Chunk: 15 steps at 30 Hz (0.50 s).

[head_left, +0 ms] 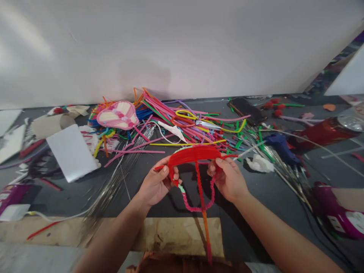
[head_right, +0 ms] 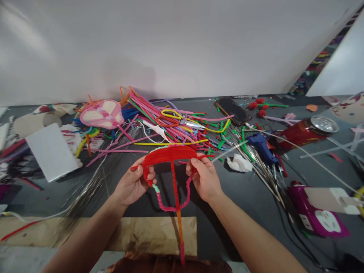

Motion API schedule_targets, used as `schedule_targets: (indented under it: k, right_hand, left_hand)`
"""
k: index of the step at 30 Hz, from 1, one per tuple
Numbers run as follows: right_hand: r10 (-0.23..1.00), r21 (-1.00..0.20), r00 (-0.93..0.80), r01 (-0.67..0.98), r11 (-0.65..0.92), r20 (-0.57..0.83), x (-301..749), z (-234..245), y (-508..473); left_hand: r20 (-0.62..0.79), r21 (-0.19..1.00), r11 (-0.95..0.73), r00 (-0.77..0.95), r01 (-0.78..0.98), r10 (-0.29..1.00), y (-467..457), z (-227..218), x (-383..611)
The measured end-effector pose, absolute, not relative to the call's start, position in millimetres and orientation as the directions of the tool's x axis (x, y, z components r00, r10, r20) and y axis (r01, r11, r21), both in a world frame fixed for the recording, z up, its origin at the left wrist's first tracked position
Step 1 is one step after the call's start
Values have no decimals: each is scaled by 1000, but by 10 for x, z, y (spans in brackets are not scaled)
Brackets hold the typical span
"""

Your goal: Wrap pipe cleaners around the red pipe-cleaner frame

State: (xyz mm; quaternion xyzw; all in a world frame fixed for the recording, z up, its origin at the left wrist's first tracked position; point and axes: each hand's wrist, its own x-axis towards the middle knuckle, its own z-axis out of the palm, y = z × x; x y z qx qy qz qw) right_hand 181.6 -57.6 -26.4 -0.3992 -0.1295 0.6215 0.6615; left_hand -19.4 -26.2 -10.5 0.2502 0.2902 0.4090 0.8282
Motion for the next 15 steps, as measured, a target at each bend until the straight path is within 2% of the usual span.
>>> schedule_targets:
  k: [4, 8, 10, 12, 15]
  right_hand:
    - [930, -709, 160, -693, -133, -330, 1855, -270, -562]
    - [962, -848, 151, -516, -120, -228, 2030, -260, -530]
    - [973, -949, 214, -315, -14, -85, 2135, -240, -527]
    - [975, -997, 211, -22, 78, 72, 2213, -209, -543]
    - [974, -897, 99, 418, 144, 203, 2242, -161, -585]
  left_hand:
    - [-278, 663, 524, 474, -534, 836, -239, -105, -209]
    - [-278, 675, 478, 407, -562, 870, -198, -76, -253]
    - [-278, 671, 468, 390, -574, 878, -188, -56, -267]
    - [-286, 669, 471, 385, -575, 877, -188, -42, -270]
    - [-301, 670, 488, 396, -560, 867, -202, -43, -258]
